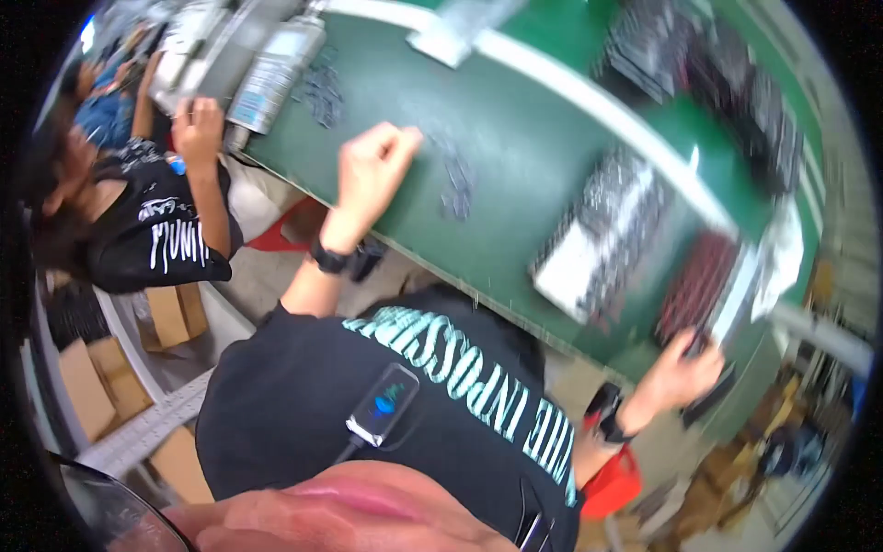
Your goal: Assembling small black components into a grid-like holder on an assembly line.
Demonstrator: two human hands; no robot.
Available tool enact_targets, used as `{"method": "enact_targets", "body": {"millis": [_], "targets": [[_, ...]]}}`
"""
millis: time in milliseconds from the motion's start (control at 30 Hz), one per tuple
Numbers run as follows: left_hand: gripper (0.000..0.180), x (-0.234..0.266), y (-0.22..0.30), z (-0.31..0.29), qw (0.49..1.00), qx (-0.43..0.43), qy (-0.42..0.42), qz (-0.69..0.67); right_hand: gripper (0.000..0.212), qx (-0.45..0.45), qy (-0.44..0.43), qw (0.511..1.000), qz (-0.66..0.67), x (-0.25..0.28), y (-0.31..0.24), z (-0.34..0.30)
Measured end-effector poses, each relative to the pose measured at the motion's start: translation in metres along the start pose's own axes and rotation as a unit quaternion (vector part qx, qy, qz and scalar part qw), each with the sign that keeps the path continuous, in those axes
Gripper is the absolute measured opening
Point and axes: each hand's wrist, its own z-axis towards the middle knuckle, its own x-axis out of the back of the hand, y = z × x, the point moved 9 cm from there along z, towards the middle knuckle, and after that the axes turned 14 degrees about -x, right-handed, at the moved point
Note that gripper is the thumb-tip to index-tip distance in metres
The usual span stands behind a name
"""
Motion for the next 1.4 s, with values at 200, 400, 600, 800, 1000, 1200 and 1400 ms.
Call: {"method": "enact_targets", "body": {"millis": [200,400,600,800,1000,1200,1400], "targets": [[0.016,-0.010,0.029,-0.008,0.989,-0.146,0.010,0.031,0.024,-0.018,0.043,0.999,-0.005,0.015,0.009,-0.014],[0.030,-0.027,0.053,-0.002,0.957,-0.266,-0.072,0.092,0.021,-0.046,0.038,0.998,-0.018,0.005,0.021,-0.012],[0.029,-0.032,0.045,0.000,0.958,-0.265,-0.082,0.077,0.023,-0.039,0.019,0.999,-0.029,-0.007,0.021,-0.003],[0.021,-0.036,0.042,0.001,0.964,-0.252,-0.058,0.070,0.020,-0.070,0.016,0.997,-0.002,-0.004,0.040,-0.002],[0.014,-0.021,0.033,0.012,0.980,-0.198,0.010,0.009,0.016,-0.153,0.005,0.985,0.080,0.020,0.025,0.002],[0.012,-0.013,0.031,0.015,0.990,-0.134,0.006,-0.038,0.021,-0.220,0.026,0.966,0.134,0.021,0.050,0.003],[0.015,-0.017,0.025,0.014,0.983,-0.143,0.033,-0.106,0.025,-0.058,0.136,0.842,0.519,0.024,0.088,0.006]]}}
